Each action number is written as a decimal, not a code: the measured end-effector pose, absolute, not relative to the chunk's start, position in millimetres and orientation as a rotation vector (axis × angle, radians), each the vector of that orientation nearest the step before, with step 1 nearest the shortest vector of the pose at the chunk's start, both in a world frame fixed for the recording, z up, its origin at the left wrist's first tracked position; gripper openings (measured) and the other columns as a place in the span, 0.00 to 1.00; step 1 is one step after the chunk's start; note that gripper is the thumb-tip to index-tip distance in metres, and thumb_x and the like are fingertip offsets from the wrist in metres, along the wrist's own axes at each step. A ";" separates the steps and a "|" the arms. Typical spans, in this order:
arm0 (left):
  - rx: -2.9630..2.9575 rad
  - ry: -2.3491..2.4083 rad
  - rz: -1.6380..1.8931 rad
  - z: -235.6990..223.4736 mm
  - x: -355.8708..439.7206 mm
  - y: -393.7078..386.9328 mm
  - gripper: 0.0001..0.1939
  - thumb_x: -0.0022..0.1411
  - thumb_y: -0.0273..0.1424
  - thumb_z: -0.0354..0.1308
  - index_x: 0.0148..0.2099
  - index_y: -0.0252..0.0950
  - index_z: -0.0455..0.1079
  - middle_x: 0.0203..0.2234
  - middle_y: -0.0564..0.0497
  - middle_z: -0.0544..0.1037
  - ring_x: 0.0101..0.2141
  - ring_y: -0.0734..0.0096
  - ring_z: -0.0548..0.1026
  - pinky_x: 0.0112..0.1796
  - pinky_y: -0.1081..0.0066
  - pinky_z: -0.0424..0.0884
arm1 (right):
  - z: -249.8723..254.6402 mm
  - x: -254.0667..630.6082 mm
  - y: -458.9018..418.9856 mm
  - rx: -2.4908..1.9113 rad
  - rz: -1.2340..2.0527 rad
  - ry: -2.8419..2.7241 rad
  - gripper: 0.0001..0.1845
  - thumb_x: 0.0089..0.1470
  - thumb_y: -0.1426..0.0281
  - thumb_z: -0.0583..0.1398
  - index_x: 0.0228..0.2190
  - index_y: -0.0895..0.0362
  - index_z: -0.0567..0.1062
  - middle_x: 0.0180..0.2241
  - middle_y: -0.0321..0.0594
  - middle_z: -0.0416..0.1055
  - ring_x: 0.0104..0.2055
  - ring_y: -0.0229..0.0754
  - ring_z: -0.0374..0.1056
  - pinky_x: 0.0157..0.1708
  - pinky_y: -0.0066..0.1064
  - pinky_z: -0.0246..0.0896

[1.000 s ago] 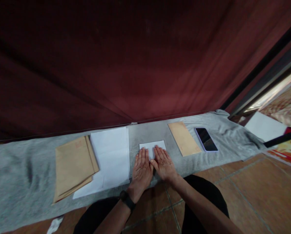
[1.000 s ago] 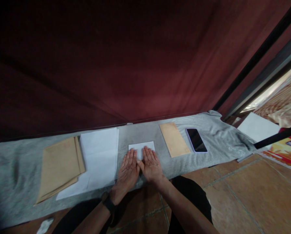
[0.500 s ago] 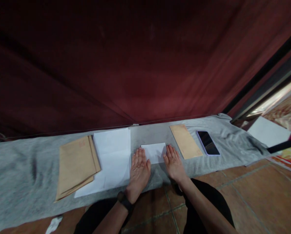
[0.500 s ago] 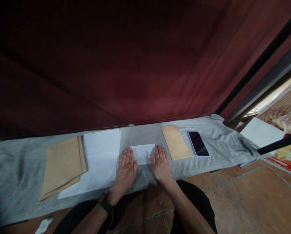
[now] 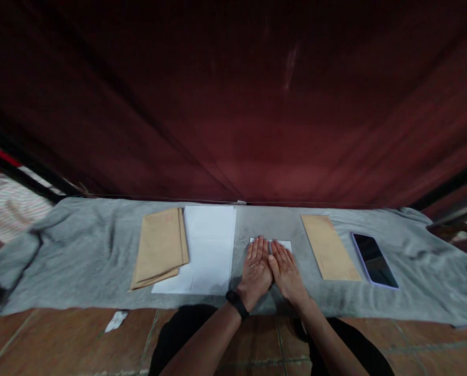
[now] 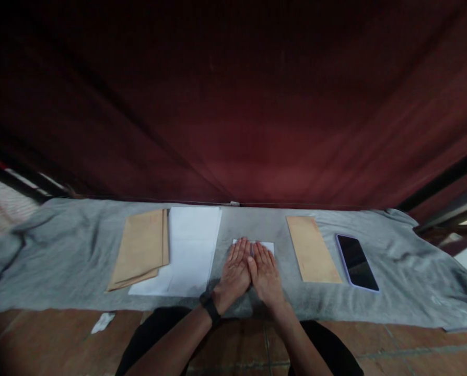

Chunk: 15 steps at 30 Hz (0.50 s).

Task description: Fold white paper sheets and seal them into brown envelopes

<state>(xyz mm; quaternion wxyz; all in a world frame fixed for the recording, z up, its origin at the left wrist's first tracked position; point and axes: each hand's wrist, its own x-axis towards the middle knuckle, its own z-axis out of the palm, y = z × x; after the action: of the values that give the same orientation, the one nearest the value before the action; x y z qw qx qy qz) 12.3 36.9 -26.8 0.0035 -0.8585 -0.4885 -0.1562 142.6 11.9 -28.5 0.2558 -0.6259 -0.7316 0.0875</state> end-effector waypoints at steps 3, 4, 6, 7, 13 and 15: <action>-2.643 -1.607 -0.476 -28.8 9.6 37.7 0.33 0.68 0.27 0.41 0.72 0.25 0.41 0.69 0.34 0.54 0.69 0.57 0.50 0.65 0.50 0.52 | -33.0 148.9 9.1 -1.760 0.114 -2.033 0.32 0.70 0.58 0.40 0.66 0.60 0.59 0.67 0.50 0.54 0.70 0.49 0.49 0.67 0.50 0.45; -2.633 -1.620 -0.487 -29.6 8.8 37.9 0.33 0.68 0.28 0.41 0.72 0.24 0.40 0.69 0.34 0.54 0.69 0.56 0.49 0.65 0.50 0.53 | -34.1 150.4 8.4 -1.779 0.074 -2.038 0.32 0.70 0.58 0.40 0.66 0.60 0.59 0.68 0.50 0.54 0.70 0.50 0.49 0.67 0.51 0.46; -2.613 -1.635 -0.522 -31.0 6.9 38.0 0.34 0.68 0.28 0.41 0.72 0.23 0.39 0.69 0.33 0.53 0.69 0.56 0.49 0.65 0.49 0.53 | -36.5 153.0 7.1 -1.808 -0.004 -2.034 0.32 0.69 0.57 0.40 0.66 0.61 0.58 0.67 0.51 0.54 0.70 0.51 0.49 0.66 0.51 0.46; -2.599 -1.646 -0.541 -31.5 5.7 37.9 0.34 0.68 0.28 0.41 0.72 0.23 0.39 0.69 0.33 0.52 0.69 0.56 0.49 0.65 0.49 0.53 | -38.0 154.6 6.5 -1.820 -0.040 -2.027 0.33 0.69 0.57 0.40 0.66 0.62 0.58 0.67 0.52 0.55 0.70 0.52 0.50 0.66 0.51 0.47; -2.557 -1.739 -0.527 -28.0 -2.8 36.8 0.32 0.70 0.30 0.42 0.72 0.24 0.43 0.69 0.36 0.53 0.69 0.57 0.48 0.66 0.52 0.53 | -48.9 172.1 2.0 -1.886 -0.172 -1.994 0.37 0.68 0.54 0.40 0.67 0.65 0.55 0.67 0.56 0.53 0.69 0.57 0.51 0.66 0.51 0.47; -2.557 -1.771 -0.499 -26.1 -5.4 36.7 0.32 0.70 0.32 0.42 0.72 0.24 0.44 0.70 0.36 0.52 0.69 0.58 0.47 0.66 0.54 0.52 | -51.2 178.4 0.2 -1.907 -0.188 -1.995 0.38 0.68 0.53 0.39 0.67 0.66 0.54 0.68 0.56 0.52 0.69 0.57 0.51 0.66 0.51 0.47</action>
<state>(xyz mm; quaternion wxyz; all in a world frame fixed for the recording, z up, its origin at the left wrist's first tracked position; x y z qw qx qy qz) -5.4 36.7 -26.1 -0.0044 -0.8118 -0.5621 -0.1584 178.4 0.2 -51.2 0.1866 -0.6773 -0.7085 -0.0666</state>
